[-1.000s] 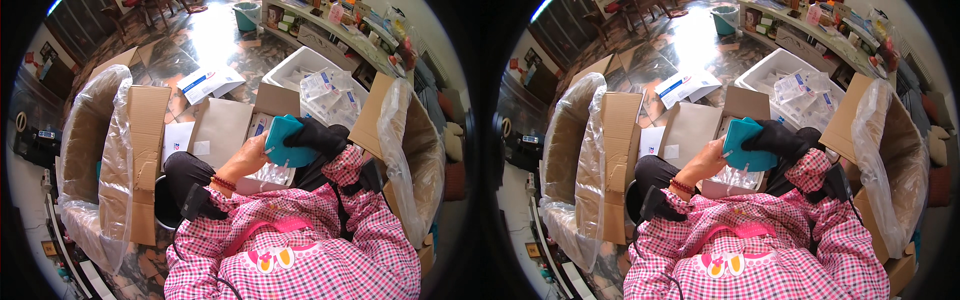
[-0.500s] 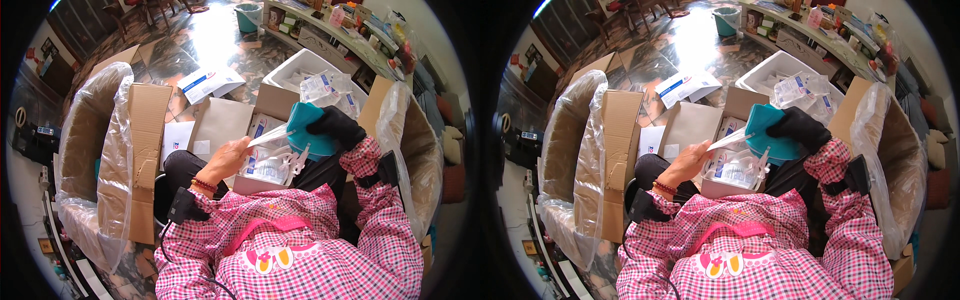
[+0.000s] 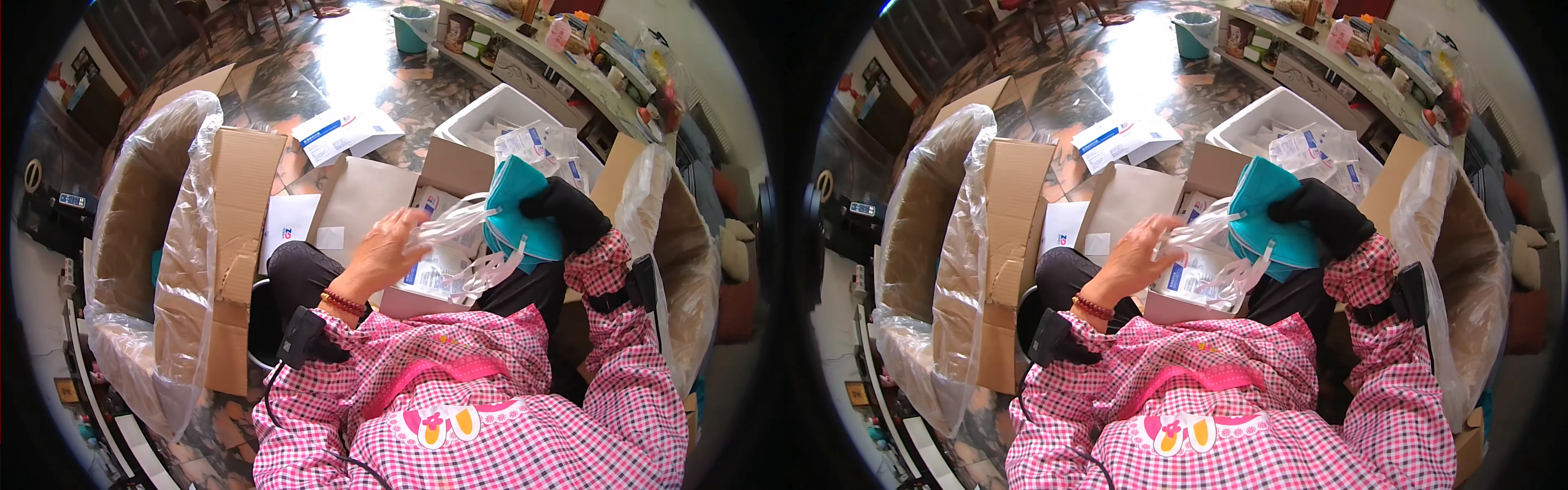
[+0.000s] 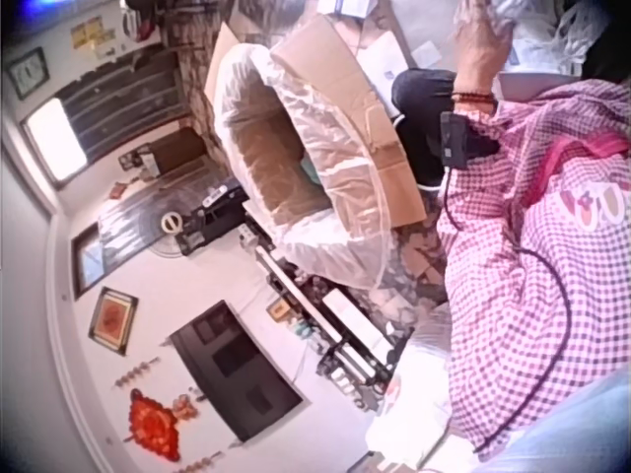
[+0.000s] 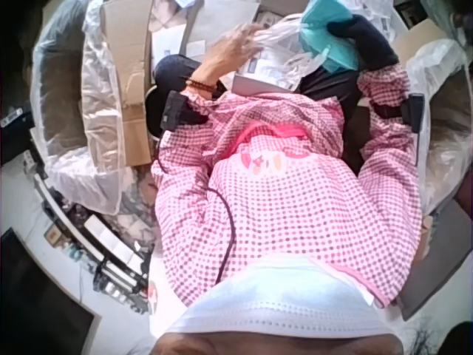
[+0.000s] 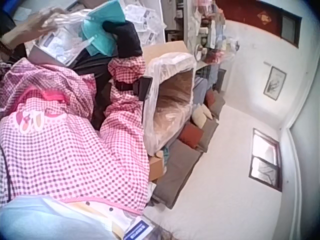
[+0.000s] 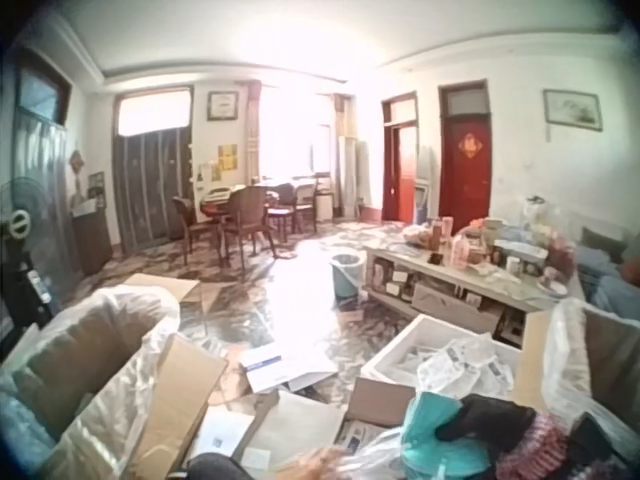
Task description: Sorting, untangling, and organizing green face masks before packing them into plastic bags and cardboard boxes.
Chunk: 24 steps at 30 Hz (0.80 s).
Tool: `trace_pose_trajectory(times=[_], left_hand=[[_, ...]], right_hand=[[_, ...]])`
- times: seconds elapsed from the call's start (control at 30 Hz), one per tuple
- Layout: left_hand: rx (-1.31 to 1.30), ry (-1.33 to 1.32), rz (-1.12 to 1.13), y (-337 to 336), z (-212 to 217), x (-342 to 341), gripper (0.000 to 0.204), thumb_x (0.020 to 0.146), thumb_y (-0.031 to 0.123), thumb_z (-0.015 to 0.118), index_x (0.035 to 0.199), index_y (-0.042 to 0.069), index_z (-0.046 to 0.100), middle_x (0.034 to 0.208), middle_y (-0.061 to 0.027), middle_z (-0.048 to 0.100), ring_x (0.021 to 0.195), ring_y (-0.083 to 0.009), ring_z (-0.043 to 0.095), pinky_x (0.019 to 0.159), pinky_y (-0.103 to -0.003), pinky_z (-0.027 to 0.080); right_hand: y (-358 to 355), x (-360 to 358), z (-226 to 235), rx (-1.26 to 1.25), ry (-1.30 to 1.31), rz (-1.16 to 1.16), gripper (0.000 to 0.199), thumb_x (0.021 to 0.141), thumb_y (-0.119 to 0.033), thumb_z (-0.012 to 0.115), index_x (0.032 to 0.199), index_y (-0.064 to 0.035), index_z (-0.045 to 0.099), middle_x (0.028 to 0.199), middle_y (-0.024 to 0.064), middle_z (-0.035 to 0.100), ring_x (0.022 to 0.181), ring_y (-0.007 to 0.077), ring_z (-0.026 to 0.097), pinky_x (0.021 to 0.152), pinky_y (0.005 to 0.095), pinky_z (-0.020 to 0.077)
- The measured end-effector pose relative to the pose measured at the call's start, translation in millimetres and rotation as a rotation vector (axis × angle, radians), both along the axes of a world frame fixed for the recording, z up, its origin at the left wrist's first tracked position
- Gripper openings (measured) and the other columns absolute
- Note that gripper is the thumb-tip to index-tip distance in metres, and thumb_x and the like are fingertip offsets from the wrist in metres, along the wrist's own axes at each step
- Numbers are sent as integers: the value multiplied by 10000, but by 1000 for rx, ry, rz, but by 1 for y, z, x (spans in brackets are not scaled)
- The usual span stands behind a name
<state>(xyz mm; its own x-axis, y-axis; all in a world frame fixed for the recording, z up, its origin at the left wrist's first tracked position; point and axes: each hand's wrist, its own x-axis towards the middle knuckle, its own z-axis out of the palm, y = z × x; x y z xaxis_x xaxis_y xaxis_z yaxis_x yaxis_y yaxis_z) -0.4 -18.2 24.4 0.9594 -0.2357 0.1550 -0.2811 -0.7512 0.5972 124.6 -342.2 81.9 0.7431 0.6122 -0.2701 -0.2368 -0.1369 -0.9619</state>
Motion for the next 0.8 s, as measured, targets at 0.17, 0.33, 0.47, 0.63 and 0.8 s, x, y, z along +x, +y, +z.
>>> trace_pose_trajectory(times=[0.17,0.33,0.47,0.63,0.8], left_hand=[[-618,-69,-198,-37,37,6,668,806,172,795,1383,34,488,1298,-208,614,1209,-382,580,969,-421,484],[-503,41,-336,-52,30,17,482,898,152,719,1322,27,529,1167,-168,683,1107,-326,650,918,-380,512],[-799,417,-365,-48,30,19,290,992,198,594,1201,-2,575,946,-106,659,865,-184,646,730,-319,522],[-876,454,-229,-57,52,13,305,1018,271,540,1031,-22,623,783,-50,588,668,-139,533,629,-299,470],[-954,774,-408,-55,45,20,269,1020,326,577,1106,89,672,725,91,471,623,-20,395,538,-188,324]], right_hand=[[24,-33,27,-6,26,8,263,886,-180,702,1070,6,721,1017,93,726,930,171,676,900,331,519],[30,-28,20,7,229,117,377,901,-188,681,1211,23,636,1102,115,706,992,217,684,939,370,535],[31,-44,23,153,380,-63,408,932,-258,662,1242,2,611,1114,137,702,973,256,701,923,394,565],[27,-49,-4,379,504,-185,401,978,-328,627,1206,2,613,1098,153,706,928,254,707,871,386,594],[18,-41,-34,369,589,-115,389,977,-339,628,1195,-17,648,1098,153,715,897,251,720,806,370,606]])
